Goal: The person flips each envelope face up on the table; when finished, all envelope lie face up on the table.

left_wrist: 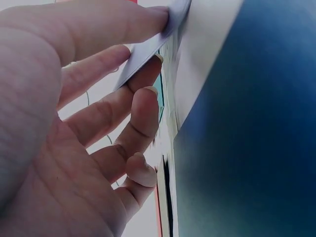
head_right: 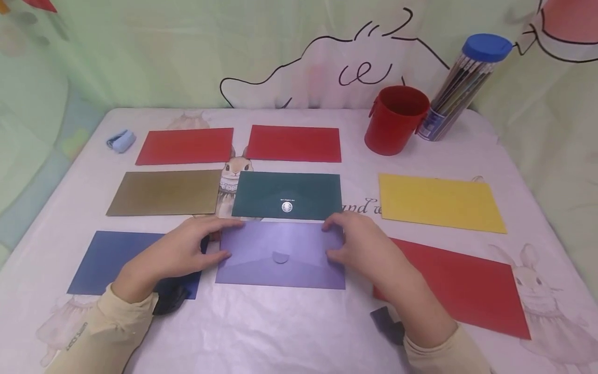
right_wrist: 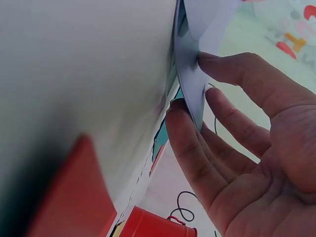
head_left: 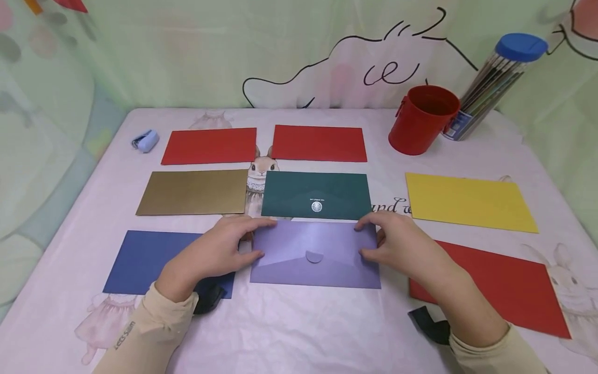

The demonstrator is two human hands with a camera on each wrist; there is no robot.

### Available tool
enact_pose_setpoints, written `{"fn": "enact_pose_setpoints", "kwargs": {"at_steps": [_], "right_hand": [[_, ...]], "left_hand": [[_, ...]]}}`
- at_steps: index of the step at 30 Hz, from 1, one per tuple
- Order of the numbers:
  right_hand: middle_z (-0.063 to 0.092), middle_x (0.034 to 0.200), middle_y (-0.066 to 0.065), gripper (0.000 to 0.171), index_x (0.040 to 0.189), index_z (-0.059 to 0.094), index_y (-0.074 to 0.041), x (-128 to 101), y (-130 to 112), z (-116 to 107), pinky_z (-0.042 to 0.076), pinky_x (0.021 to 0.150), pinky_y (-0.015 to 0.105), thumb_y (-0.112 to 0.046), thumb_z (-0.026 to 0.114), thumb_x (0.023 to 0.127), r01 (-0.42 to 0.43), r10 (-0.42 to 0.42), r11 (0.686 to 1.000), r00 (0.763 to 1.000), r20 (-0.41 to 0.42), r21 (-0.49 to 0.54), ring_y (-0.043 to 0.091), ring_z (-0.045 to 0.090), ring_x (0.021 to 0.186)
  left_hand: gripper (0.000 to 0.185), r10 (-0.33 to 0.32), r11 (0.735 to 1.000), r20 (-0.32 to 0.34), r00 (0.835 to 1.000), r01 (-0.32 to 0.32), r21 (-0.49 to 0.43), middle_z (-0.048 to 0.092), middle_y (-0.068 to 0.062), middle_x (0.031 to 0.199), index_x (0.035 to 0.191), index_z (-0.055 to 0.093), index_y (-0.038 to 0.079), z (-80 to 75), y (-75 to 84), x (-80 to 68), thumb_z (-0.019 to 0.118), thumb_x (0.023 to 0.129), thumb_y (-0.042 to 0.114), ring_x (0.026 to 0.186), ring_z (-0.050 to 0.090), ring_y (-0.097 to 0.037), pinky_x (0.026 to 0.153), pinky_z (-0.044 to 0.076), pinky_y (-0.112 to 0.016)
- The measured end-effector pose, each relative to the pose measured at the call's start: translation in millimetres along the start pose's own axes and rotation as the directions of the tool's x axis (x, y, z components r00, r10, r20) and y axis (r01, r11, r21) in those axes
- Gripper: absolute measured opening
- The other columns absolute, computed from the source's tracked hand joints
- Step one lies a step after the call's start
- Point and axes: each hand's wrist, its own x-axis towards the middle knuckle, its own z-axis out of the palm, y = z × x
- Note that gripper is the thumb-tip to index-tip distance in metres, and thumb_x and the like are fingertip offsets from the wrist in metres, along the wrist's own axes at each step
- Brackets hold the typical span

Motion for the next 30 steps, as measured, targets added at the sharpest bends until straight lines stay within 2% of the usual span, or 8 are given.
{"fn": "enact_pose_setpoints", "kwargs": {"at_steps": [2, 4, 9, 12, 17, 21, 25, 30], "right_hand": [[0.063, 0.094, 0.008, 0.042, 0.115, 0.071, -0.006, 0, 0, 0, 0.055, 0.064, 0.03, -0.011, 0.088, 0.076, -0.005, 0.005, 1.0, 1.0, 0.003, 0.001, 0.022, 0.059, 0.079], [0.063, 0.094, 0.008, 0.042, 0.114, 0.071, -0.006, 0, 0, 1, 0.055, 0.064, 0.031, -0.012, 0.088, 0.076, -0.004, 0.004, 1.0, 1.0, 0.002, -0.008, 0.023, 0.059, 0.08], [0.061, 0.112, 0.017, 0.046, 0.112, 0.073, -0.008, 0, -1, 1, 0.057, 0.081, 0.049, -0.018, 0.092, 0.072, 0.038, -0.049, 0.984, 0.997, -0.061, -0.173, 0.038, 0.055, 0.106], [0.058, 0.123, 0.02, 0.051, 0.114, 0.072, -0.008, 0, -3, 1, 0.052, 0.09, 0.057, -0.02, 0.093, 0.07, 0.056, -0.081, 0.966, 0.993, -0.089, -0.252, 0.044, 0.048, 0.118], [0.06, 0.121, 0.019, 0.057, 0.119, 0.069, -0.007, 3, -7, 1, 0.053, 0.089, 0.055, -0.02, 0.093, 0.07, 0.035, -0.052, 0.963, 0.997, -0.056, -0.267, 0.041, 0.052, 0.116], [0.06, 0.121, 0.017, 0.064, 0.124, 0.067, -0.006, 7, -11, -2, 0.056, 0.084, 0.053, -0.023, 0.094, 0.069, 0.034, -0.041, 0.959, 0.999, -0.02, -0.281, 0.041, 0.053, 0.116], [0.058, 0.128, 0.019, 0.067, 0.13, 0.065, -0.009, 18, -19, -23, 0.056, 0.084, 0.054, -0.026, 0.092, 0.071, 0.033, -0.037, 0.965, 0.999, -0.008, -0.259, 0.041, 0.052, 0.12], [0.051, 0.139, 0.02, 0.075, 0.139, 0.058, -0.011, 56, -23, -63, 0.054, 0.087, 0.056, -0.026, 0.091, 0.073, 0.087, -0.092, 0.966, 0.996, -0.009, -0.243, 0.04, 0.047, 0.126]], "left_hand": [[0.058, 0.0, 1.0, -0.001, 1.0, 0.0, 0.004, 0.066, -0.004, 0.126, 0.14, 0.059, 0.008, -0.2, 1.1, 0.3, 0.079, 0.086, 0.01, 0.088, 0.056, -0.015, 0.086, 0.046, -0.04], [0.058, -0.012, 1.0, -0.003, 1.0, 0.012, 0.016, 0.065, -0.005, 0.128, 0.14, 0.059, 0.009, -0.2, 2.8, 0.2, 0.079, 0.086, 0.01, 0.096, 0.058, -0.018, 0.091, 0.044, -0.043], [0.074, -0.102, 0.991, -0.071, 0.992, 0.107, 0.085, 0.049, -0.01, 0.134, 0.147, 0.051, 0.022, 0.2, 8.6, -0.5, 0.085, 0.081, 0.018, 0.119, 0.042, -0.033, 0.095, 0.035, -0.052], [0.082, -0.132, 0.981, -0.113, 0.985, 0.146, 0.126, 0.04, -0.012, 0.135, 0.149, 0.047, 0.029, 0.1, 11.4, -0.8, 0.088, 0.078, 0.022, 0.12, 0.036, -0.036, 0.097, 0.032, -0.055], [0.081, -0.114, 0.975, -0.098, 0.989, 0.131, 0.181, 0.044, -0.012, 0.134, 0.147, 0.049, 0.025, 0.0, 11.5, 0.0, 0.089, 0.077, 0.024, 0.116, 0.042, -0.035, 0.099, 0.032, -0.057], [0.078, -0.048, 0.965, -0.069, 0.996, 0.065, 0.255, 0.051, -0.01, 0.13, 0.146, 0.052, 0.02, -7.4, 11.8, 5.7, 0.089, 0.078, 0.028, 0.11, 0.05, -0.032, 0.095, 0.037, -0.055], [0.071, -0.024, 0.964, -0.029, 0.999, 0.03, 0.266, 0.055, -0.01, 0.134, 0.146, 0.052, 0.016, -26.9, 12.6, 24.1, 0.083, 0.084, 0.03, 0.118, 0.054, -0.034, 0.098, 0.039, -0.056], [0.072, -0.085, 0.989, -0.042, 0.996, 0.089, 0.118, 0.052, -0.01, 0.14, 0.15, 0.046, 0.017, -56.5, 1.8, 68.1, 0.08, 0.087, 0.024, 0.125, 0.05, -0.03, 0.1, 0.045, -0.05]]}}
